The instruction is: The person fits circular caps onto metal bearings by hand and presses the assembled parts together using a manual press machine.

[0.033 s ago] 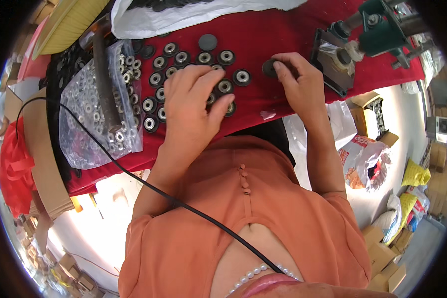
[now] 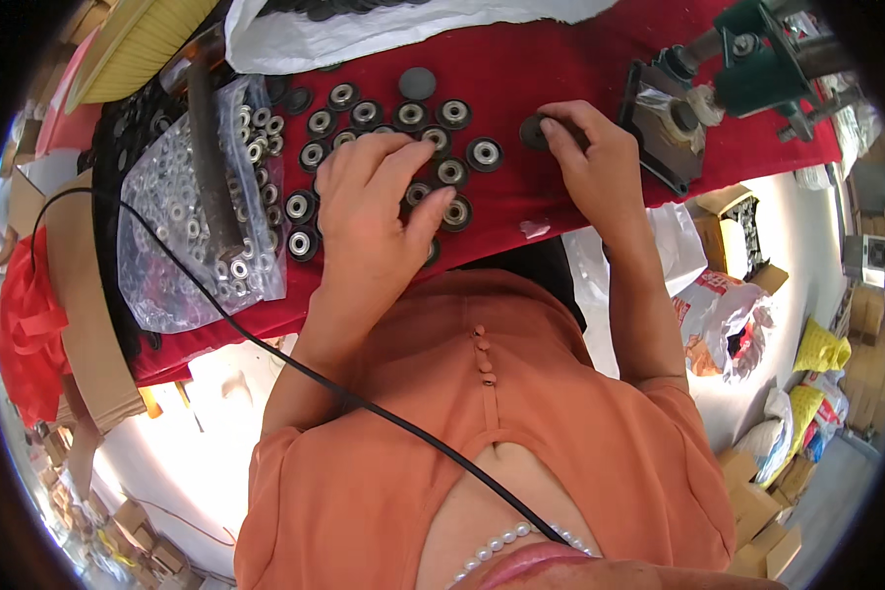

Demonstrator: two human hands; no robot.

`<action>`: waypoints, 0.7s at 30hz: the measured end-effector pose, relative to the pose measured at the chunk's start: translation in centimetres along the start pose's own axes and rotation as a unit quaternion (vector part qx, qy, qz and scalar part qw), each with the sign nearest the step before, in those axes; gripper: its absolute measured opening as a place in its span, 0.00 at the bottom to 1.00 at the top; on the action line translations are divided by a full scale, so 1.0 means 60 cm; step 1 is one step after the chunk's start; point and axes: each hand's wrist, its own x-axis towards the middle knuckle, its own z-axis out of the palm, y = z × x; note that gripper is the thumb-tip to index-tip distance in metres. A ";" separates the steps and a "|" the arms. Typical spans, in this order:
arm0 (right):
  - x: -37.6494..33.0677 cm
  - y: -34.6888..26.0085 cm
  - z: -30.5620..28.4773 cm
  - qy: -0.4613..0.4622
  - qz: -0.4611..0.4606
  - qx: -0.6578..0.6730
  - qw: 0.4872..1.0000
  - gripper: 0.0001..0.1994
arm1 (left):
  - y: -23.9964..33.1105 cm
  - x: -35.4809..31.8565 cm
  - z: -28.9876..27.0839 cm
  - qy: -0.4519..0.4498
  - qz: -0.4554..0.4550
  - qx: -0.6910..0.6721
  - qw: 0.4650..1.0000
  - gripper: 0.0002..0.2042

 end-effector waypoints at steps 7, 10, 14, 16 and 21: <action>0.084 -0.014 0.049 0.065 -0.166 -0.234 0.956 0.08 | -0.020 -0.032 -0.022 -0.011 -0.019 0.002 1.000 0.19; 0.112 -0.045 0.090 -0.025 -0.246 -0.114 0.962 0.09 | -0.022 -0.035 -0.022 -0.014 -0.031 -0.004 0.999 0.19; 0.135 -0.052 0.122 -0.091 -0.311 -0.150 0.934 0.11 | -0.021 -0.033 -0.035 -0.005 -0.035 0.003 0.999 0.18; 0.136 -0.049 0.127 -0.125 -0.303 -0.183 0.927 0.12 | -0.022 -0.036 -0.039 -0.005 -0.037 -0.003 0.999 0.18; 0.137 -0.056 0.118 -0.151 -0.305 -0.194 0.920 0.15 | -0.023 -0.043 -0.042 -0.010 -0.051 -0.008 0.999 0.17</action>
